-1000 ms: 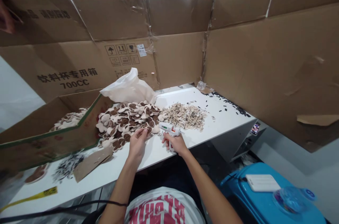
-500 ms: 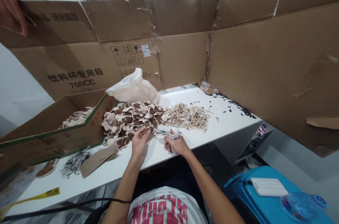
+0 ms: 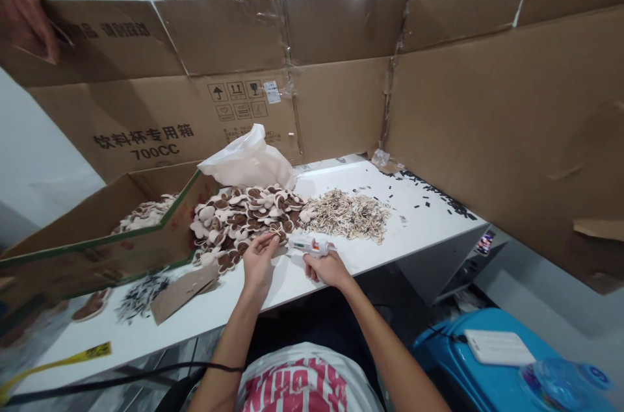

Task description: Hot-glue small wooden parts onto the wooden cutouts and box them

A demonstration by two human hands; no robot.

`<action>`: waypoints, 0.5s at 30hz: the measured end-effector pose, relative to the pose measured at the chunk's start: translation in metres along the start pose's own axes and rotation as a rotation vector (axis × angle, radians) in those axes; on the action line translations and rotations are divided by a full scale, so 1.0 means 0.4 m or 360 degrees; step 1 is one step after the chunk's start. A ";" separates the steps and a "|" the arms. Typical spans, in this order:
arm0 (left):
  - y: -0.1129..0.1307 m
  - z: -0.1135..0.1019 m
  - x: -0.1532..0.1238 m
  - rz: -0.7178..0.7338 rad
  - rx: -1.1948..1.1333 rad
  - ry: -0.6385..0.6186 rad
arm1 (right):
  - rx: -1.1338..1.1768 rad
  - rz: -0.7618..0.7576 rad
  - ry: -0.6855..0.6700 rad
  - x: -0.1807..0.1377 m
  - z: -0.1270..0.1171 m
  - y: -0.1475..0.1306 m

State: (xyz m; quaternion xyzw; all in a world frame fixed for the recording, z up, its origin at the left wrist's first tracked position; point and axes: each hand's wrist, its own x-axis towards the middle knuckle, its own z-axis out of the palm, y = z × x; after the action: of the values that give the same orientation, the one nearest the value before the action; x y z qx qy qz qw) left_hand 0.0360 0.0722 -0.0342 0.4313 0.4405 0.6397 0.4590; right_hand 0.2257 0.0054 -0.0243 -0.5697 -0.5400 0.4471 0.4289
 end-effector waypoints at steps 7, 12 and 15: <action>0.006 -0.001 -0.003 0.0002 0.0014 -0.0012 | -0.0017 0.0023 0.0022 0.003 0.004 0.003; 0.010 -0.001 -0.004 0.0007 0.0007 -0.0015 | -0.0030 -0.0009 0.0022 0.002 0.005 0.000; 0.011 -0.002 -0.006 0.0027 0.0014 -0.0032 | -0.0036 -0.0018 0.0034 -0.001 0.003 -0.006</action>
State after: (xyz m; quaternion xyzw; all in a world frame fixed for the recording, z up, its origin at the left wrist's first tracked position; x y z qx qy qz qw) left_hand 0.0350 0.0688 -0.0305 0.4435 0.4350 0.6373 0.4559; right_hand 0.2237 0.0050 -0.0221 -0.5761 -0.5436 0.4324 0.4308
